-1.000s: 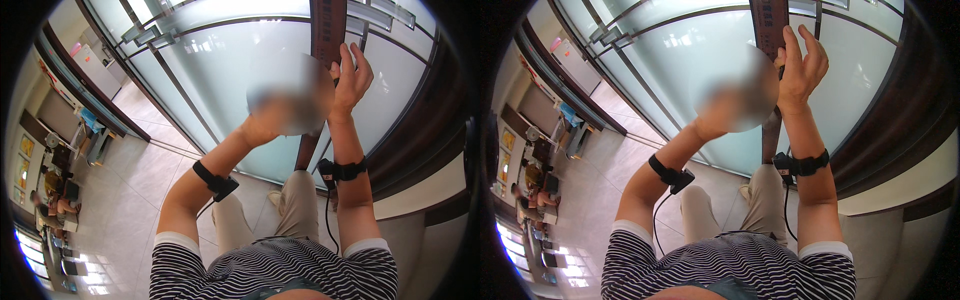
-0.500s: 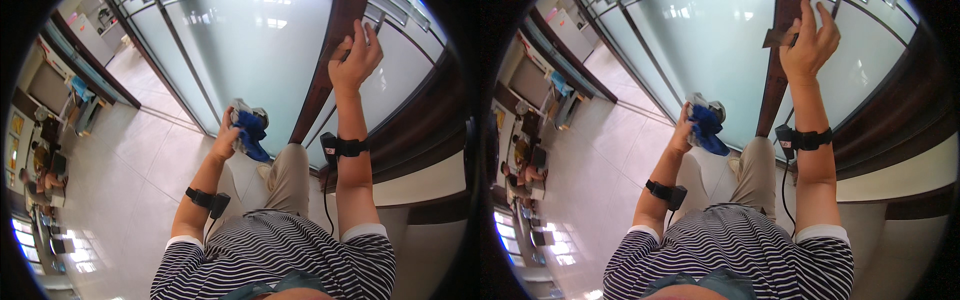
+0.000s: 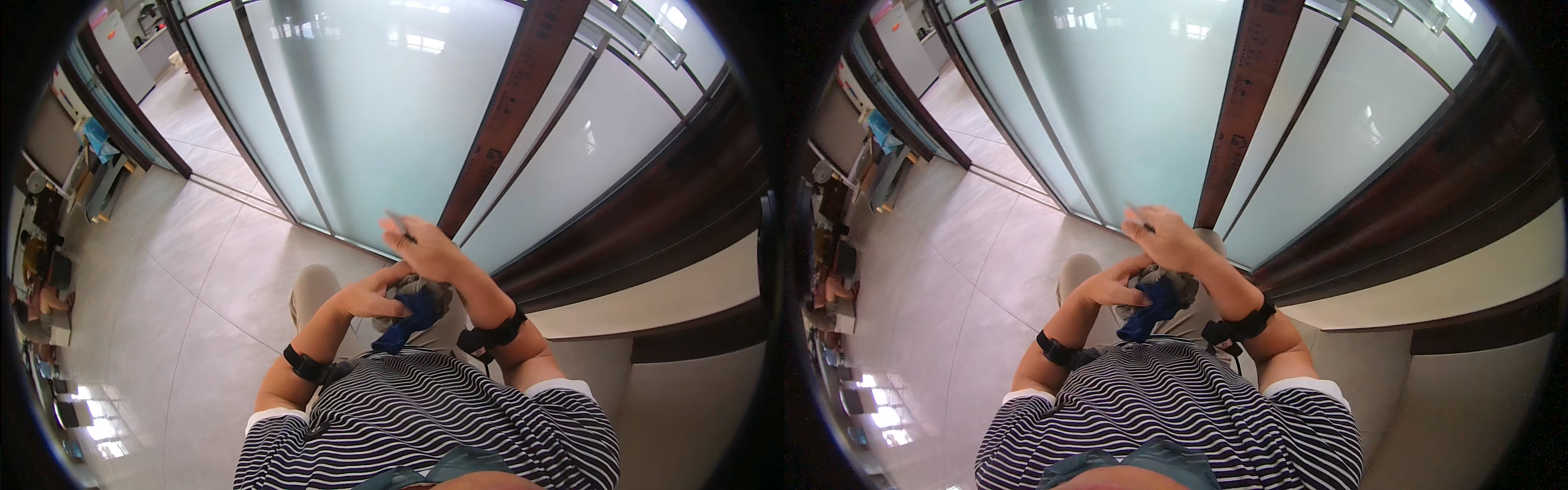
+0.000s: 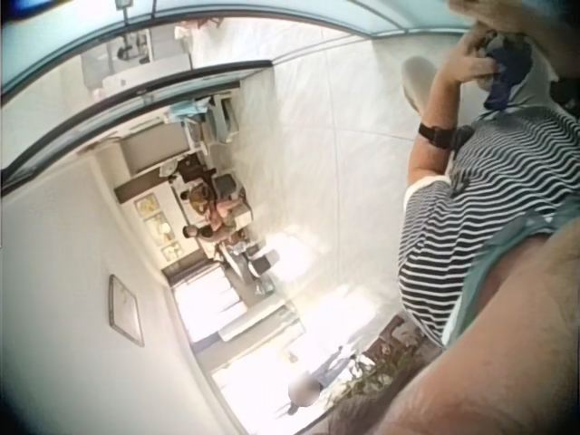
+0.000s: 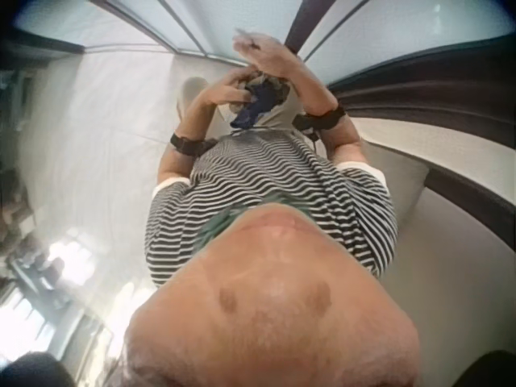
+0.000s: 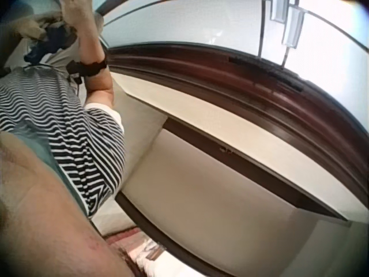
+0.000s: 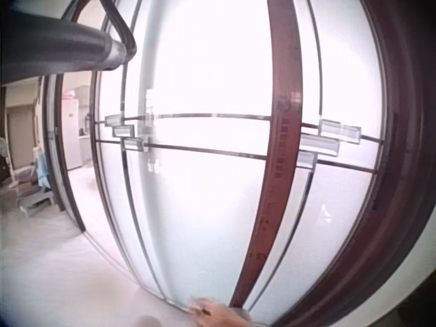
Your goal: The person kneels on the floor and wipes a large frosted glass door with a blue cloth. They use a squeegee in their left hand to assist in cleaning the glass surface, moving systematically across the panels.
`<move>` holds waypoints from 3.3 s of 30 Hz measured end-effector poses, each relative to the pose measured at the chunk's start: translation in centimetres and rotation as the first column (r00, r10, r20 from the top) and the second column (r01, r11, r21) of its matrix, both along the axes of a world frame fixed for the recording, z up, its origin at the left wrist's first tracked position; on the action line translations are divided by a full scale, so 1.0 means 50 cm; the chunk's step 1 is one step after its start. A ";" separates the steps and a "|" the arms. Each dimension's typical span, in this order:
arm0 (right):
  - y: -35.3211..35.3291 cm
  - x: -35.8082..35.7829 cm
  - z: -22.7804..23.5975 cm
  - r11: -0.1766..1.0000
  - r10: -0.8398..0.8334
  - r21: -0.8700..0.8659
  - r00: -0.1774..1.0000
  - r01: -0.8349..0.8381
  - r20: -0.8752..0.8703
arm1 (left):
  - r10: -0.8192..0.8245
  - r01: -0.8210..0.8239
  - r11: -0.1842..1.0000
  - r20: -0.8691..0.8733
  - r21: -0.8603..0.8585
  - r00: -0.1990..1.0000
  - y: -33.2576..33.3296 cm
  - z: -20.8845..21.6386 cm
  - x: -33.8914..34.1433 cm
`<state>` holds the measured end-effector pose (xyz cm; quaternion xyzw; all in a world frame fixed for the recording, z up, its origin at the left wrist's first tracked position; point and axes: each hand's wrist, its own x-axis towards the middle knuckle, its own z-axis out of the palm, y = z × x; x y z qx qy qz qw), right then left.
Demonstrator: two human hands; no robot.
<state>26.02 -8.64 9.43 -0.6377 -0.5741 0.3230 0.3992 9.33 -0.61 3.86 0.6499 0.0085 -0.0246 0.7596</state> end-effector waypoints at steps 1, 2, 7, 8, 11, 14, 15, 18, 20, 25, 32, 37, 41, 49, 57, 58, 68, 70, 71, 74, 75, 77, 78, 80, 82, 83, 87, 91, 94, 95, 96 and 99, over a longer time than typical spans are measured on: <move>-0.009 -0.009 0.003 0.995 0.035 -0.096 0.999 -0.032 0.024 | 0.004 -0.005 0.999 -0.030 -0.036 1.000 -0.004 -0.024 0.002; -0.018 -0.009 -0.006 0.996 -0.015 -0.086 1.000 0.013 -0.015 | 0.024 -0.025 0.998 -0.026 -0.052 0.999 -0.011 -0.025 0.005; -0.060 0.035 -0.098 0.964 -0.098 0.237 0.989 0.121 -0.107 | 0.395 -0.395 0.917 -0.018 -0.050 0.919 -0.017 -0.050 0.005; -0.073 0.038 -0.097 0.981 -0.006 0.192 0.987 0.037 -0.162 | 0.493 -0.503 0.828 -0.103 -0.246 0.864 -0.022 -0.042 0.004; -0.084 -0.020 -0.105 0.965 -0.013 0.263 0.999 0.024 -0.044 | 0.489 -0.432 0.719 -0.045 -0.544 0.871 -0.013 0.001 0.012; -0.079 -0.051 -0.125 0.943 -0.119 0.269 0.954 0.195 -0.275 | 0.455 -0.404 0.795 0.005 -0.452 0.890 -0.009 -0.008 0.004; -0.079 -0.051 -0.130 0.934 -0.151 0.255 0.923 0.251 -0.354 | 0.477 -0.422 0.762 -0.015 -0.492 0.879 -0.005 -0.005 0.000; -0.071 -0.027 -0.092 0.966 -0.205 -0.050 0.628 0.256 -0.751 | 0.528 -0.394 0.673 0.034 -0.626 0.848 0.017 -0.008 -0.018; -0.063 0.002 -0.044 0.951 -0.209 -0.004 0.635 0.309 -0.744 | 0.668 -0.449 0.566 0.066 -0.692 0.741 0.058 -0.040 -0.046; -0.085 0.126 0.243 0.651 -0.333 0.599 0.884 0.467 -0.327 | 0.944 -0.891 0.100 -0.240 -0.442 0.225 0.165 -0.141 -0.142; -0.029 0.223 0.529 0.290 -0.941 0.922 0.099 -0.257 0.324 | 0.985 -0.914 0.155 0.012 0.376 0.172 0.138 -0.377 -0.206; -0.047 0.230 0.348 0.620 -0.775 0.762 0.004 -0.187 0.632 | 0.973 -0.852 0.167 0.059 0.496 0.225 0.109 -0.405 -0.204; -0.074 0.195 0.087 0.797 -0.582 0.563 -0.026 -0.219 0.813 | 0.969 -0.851 0.188 0.050 0.490 0.243 0.121 -0.413 -0.204; -0.063 0.197 0.157 0.727 -0.648 0.642 0.068 -0.243 0.759 | 0.969 -0.816 0.123 0.110 0.565 0.222 0.113 -0.425 -0.214; -0.020 0.236 0.565 0.244 -0.954 0.917 0.091 -0.316 0.286 | 0.953 -0.714 0.082 0.154 0.695 0.260 0.084 -0.378 -0.178; -0.018 0.248 0.562 0.274 -0.945 0.912 0.087 -0.306 0.314 | 0.949 -0.699 0.072 0.167 0.712 0.267 0.077 -0.361 -0.168; -0.053 0.208 0.069 0.779 -0.591 0.570 -0.003 -0.262 0.807 | 0.956 -0.672 0.060 0.151 0.738 0.251 0.081 -0.364 -0.189; -0.063 0.211 0.002 0.803 -0.534 0.500 -0.016 -0.324 0.846 | 0.948 -0.670 0.049 0.175 0.741 0.264 0.075 -0.351 -0.187; -0.064 0.201 -0.009 0.808 -0.515 0.481 -0.012 -0.339 0.857 | 0.944 -0.670 0.043 0.189 0.741 0.269 0.073 -0.347 -0.186; -0.057 0.195 0.000 0.818 -0.476 0.443 0.000 -0.367 0.879 | 0.938 -0.677 0.079 0.176 0.731 0.300 0.073 -0.337 -0.186; -0.047 0.190 0.014 0.816 -0.471 0.439 0.009 -0.377 0.882 | 0.936 -0.674 0.064 0.191 0.736 0.297 0.074 -0.342 -0.189; -0.023 0.180 0.077 0.768 -0.550 0.511 0.010 -0.385 0.835 | 0.930 -0.667 0.037 0.217 0.744 0.295 0.079 -0.352 -0.191; -0.008 0.176 0.122 0.744 -0.588 0.544 0.009 -0.388 0.809 | 0.933 -0.659 0.038 0.209 0.751 0.292 0.081 -0.351 -0.189; 0.028 0.174 0.233 0.563 -0.772 0.718 0.048 -0.409 0.633 | 0.939 -0.639 0.046 0.185 0.767 0.290 0.078 -0.347 -0.188; 0.054 0.183 0.355 0.446 -0.881 0.784 -0.058 -0.432 0.470 | 0.936 -0.650 0.045 0.195 0.759 0.292 0.083 -0.361 -0.192; 0.074 0.205 0.396 0.371 -0.929 0.819 -0.156 -0.437 0.337 | 0.932 -0.654 0.047 0.202 0.755 0.300 0.087 -0.365 -0.193; 0.095 0.129 0.487 0.449 -0.892 0.842 -0.091 -0.299 0.443 | 0.929 -0.642 0.020 0.222 0.767 0.295 0.078 -0.352 -0.191; 0.115 0.168 0.354 0.585 -0.782 0.704 -0.049 -0.402 0.622 | 0.930 -0.635 -0.006 0.238 0.772 0.281 0.075 -0.342 -0.183; 0.105 0.160 0.199 0.728 -0.606 0.492 -0.113 -0.477 0.788 | 0.923 -0.636 0.001 0.244 0.771 0.297 0.081 -0.360 -0.196; 0.101 0.161 0.162 0.706 -0.602 0.498 -0.057 -0.504 0.797 | 0.919 -0.640 0.003 0.251 0.769 0.305 0.083 -0.371 -0.196; 0.099 0.168 0.140 0.690 -0.610 0.514 -0.027 -0.510 0.792 | 0.919 -0.658 -0.069 0.305 0.750 0.251 0.078 -0.377 -0.190; 0.100 0.176 0.137 0.690 -0.599 0.529 0.021 -0.495 0.800 | 0.935 -0.687 -0.140 0.324 0.713 0.146 0.059 -0.371 -0.181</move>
